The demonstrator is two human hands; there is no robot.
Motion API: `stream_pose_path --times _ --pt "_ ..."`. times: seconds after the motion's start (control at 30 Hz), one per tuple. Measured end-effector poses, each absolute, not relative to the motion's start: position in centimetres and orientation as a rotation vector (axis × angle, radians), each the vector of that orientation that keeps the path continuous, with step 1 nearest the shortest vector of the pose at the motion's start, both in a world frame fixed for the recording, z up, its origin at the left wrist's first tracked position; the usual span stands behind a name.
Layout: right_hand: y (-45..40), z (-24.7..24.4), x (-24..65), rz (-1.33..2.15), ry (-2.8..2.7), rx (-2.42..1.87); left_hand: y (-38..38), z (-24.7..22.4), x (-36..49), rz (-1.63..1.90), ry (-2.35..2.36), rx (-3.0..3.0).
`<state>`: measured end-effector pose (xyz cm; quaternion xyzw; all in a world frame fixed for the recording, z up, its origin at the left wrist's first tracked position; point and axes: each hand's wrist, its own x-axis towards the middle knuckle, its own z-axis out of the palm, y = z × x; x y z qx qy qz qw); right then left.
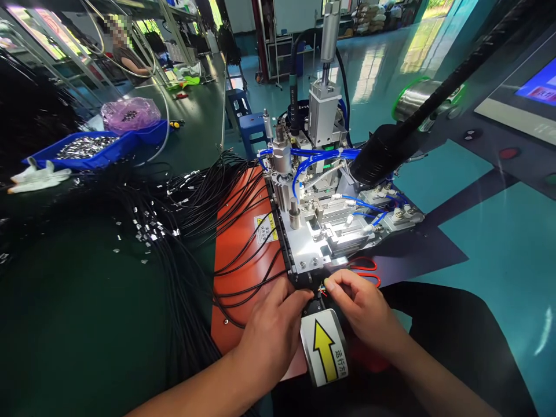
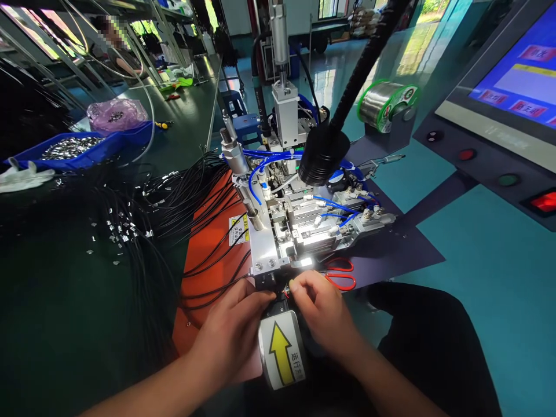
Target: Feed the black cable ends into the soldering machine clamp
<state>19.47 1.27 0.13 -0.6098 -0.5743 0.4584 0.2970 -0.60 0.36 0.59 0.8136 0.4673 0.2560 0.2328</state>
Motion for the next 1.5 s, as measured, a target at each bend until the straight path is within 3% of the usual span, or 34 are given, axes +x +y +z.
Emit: stream_pose_path --times 1.5 --pt "1.26 -0.67 18.94 1.163 -1.518 -1.657 0.59 0.34 -0.12 0.672 1.362 2.278"
